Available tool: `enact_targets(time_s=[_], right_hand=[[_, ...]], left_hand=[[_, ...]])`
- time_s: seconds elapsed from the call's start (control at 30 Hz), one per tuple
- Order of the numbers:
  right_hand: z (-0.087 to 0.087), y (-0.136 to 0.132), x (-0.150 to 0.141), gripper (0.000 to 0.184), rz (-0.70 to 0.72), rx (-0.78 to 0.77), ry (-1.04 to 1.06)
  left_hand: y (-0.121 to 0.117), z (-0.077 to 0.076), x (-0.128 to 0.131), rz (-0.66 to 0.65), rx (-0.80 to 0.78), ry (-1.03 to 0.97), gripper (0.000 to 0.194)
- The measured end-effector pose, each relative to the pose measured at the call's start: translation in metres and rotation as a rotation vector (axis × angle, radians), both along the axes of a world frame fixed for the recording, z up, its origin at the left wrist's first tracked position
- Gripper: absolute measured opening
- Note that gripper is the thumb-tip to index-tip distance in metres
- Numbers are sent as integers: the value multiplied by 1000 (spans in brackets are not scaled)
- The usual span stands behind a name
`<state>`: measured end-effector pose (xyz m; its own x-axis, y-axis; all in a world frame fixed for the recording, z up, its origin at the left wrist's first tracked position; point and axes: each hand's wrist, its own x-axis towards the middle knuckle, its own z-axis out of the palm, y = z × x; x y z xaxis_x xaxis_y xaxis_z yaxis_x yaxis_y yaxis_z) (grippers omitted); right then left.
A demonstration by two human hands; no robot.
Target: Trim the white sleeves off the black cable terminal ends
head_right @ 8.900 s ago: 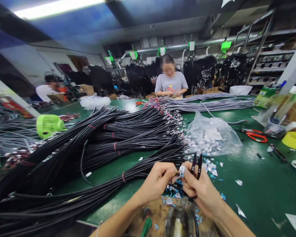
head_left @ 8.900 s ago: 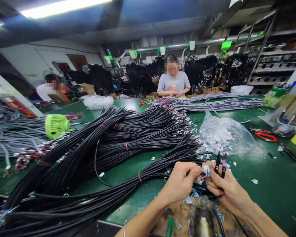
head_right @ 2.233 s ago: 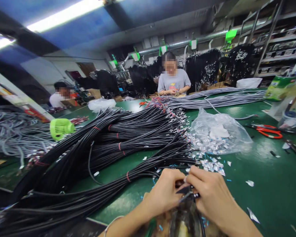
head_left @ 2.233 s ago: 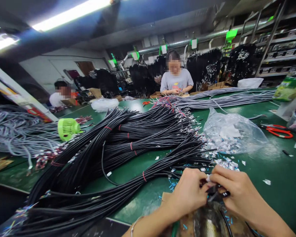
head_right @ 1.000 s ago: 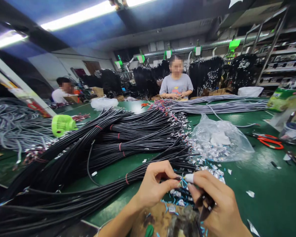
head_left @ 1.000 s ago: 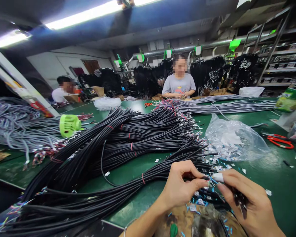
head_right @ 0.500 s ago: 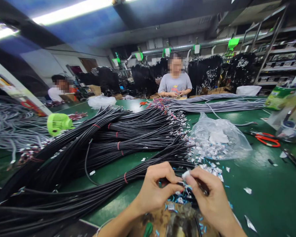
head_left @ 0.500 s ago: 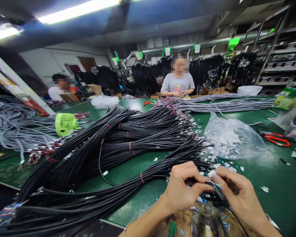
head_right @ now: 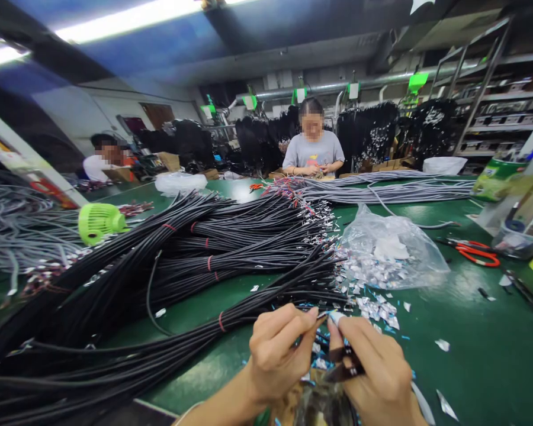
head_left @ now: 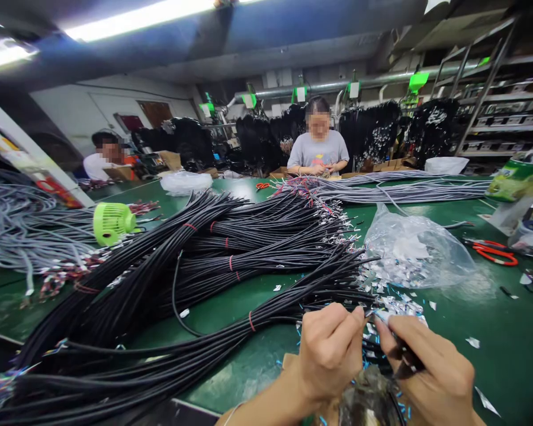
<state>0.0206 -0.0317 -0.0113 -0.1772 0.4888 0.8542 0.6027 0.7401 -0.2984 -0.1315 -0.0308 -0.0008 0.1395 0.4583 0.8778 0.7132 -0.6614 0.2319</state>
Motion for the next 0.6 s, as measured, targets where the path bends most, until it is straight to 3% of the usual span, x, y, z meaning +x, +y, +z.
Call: enact_targets(time_s=[0.1,0.17,0.27,0.37,0.53,0.6], right_hand=[[2,0,1,12,-3,-21,17],[9,2,2,6,54,-228,90],[19,5,5,27,181,-600,193],[23,5,6,35,270,-820,333],[16,7,6,37,308,-932,451],[14,7,5,38,285,-907,406]], left_hand=[[0,0,1,-4,-37,-8,20],[-1,2,1,-45,-76,-50,18],[-1,6,-1,-163,-205,-169,13],[0,10,-4,-254,-354,-299,12],[3,11,-5,-375,-441,-313,11],[2,11,-3,-355,-454,-305,9]])
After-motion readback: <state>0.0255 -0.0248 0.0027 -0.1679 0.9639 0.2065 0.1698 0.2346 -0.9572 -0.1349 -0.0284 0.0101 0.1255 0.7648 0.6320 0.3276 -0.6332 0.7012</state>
